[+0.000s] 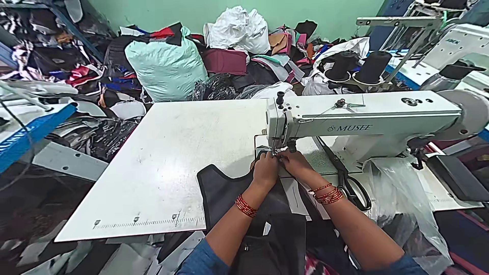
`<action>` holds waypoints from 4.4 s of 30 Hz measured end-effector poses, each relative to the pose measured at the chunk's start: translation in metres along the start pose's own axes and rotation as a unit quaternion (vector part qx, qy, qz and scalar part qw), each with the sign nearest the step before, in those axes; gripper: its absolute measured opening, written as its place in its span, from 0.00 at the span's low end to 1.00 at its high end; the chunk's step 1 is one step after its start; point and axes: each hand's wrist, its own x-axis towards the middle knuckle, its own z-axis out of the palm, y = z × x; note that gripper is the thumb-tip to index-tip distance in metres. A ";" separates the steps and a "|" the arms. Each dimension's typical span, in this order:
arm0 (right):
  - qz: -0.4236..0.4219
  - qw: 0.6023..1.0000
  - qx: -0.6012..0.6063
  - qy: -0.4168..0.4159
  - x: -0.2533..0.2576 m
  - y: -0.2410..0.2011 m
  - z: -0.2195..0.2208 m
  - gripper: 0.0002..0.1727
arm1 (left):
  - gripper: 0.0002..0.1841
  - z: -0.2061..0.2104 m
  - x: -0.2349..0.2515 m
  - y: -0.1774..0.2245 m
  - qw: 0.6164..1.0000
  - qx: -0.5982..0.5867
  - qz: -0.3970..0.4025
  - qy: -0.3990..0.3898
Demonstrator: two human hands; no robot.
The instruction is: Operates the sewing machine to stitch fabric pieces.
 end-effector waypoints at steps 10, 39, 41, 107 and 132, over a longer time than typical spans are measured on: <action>-0.013 1.000 -0.002 -0.012 0.002 0.004 0.003 0.20 | 0.14 0.014 0.012 -0.039 0.968 -0.197 0.074 0.139; 0.055 0.970 0.216 0.096 -0.003 0.002 0.031 0.18 | 0.16 0.033 0.011 -0.040 0.966 -0.146 0.135 0.165; 0.047 0.968 0.228 0.099 -0.003 0.002 0.033 0.18 | 0.15 0.035 0.012 -0.042 0.962 -0.150 0.143 0.179; 0.014 0.992 0.122 0.036 -0.030 0.001 0.023 0.19 | 0.25 0.034 -0.020 -0.042 0.985 -0.086 0.130 0.070; 0.031 0.998 -0.043 -0.022 0.039 0.010 -0.033 0.22 | 0.27 0.040 -0.026 -0.040 0.986 -0.101 0.111 0.076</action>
